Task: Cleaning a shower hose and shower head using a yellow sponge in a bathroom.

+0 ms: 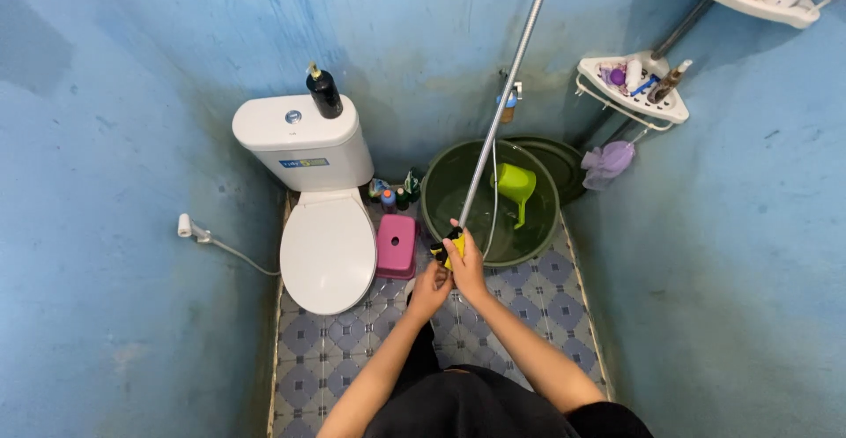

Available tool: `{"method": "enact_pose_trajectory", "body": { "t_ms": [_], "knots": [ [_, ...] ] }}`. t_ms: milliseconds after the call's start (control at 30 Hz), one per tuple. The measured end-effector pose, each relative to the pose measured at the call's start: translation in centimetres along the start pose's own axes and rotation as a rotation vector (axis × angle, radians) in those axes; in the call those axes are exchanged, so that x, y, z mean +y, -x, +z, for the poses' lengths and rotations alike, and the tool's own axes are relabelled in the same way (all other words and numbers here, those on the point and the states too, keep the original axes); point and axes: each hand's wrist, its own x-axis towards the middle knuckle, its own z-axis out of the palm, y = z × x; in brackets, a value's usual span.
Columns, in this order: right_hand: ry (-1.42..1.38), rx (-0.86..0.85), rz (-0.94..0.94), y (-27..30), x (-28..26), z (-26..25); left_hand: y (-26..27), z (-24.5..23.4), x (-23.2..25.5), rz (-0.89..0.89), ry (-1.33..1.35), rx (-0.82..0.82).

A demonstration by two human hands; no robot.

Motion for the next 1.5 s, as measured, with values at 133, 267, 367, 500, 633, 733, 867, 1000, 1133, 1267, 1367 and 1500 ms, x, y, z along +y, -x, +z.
{"method": "enact_pose_trajectory", "body": {
  "t_ms": [133,267,367,500,633,733,867,1000,1133,1267,1367,1500],
  "knots": [
    [0.025,-0.022,0.171,2.3,0.2,-1.0,1.3,0.9,0.5,-0.087,0.134,0.062],
    [-0.022,-0.011,0.116,4.5,-0.3,-2.0,2.9,1.3,1.8,-0.16,0.349,-0.004],
    [-0.025,-0.027,0.084,5.3,-0.7,-2.6,3.9,1.5,2.2,-0.189,0.421,0.01],
    [-0.088,-0.09,0.022,6.6,1.9,-3.2,4.5,1.6,2.0,-0.223,0.526,0.085],
    [-0.07,-0.161,0.214,9.2,5.4,-4.0,4.7,1.1,4.4,-0.255,0.669,0.162],
    [-0.133,-0.285,0.128,10.3,2.0,-4.7,4.5,0.6,7.0,-0.302,0.76,0.175],
    [0.26,-0.484,0.222,11.3,2.1,-5.5,4.9,0.6,7.5,-0.281,0.805,0.155],
    [0.434,-0.504,0.18,11.2,3.2,-7.1,4.3,-0.3,7.5,-0.193,0.794,0.172],
    [0.496,-0.466,0.106,9.1,5.5,-10.1,3.2,-1.1,7.9,-0.199,0.763,0.223],
    [0.608,-0.37,-0.109,7.3,4.0,-11.7,1.1,-1.3,8.1,-0.117,0.704,0.262],
    [0.618,-0.366,-0.121,6.1,1.7,-12.2,-0.8,-1.4,8.9,-0.066,0.639,0.299],
    [0.613,-0.388,-0.178,4.1,-1.0,-12.5,-4.2,-1.5,6.7,-0.049,0.578,0.266]
  ]
}}
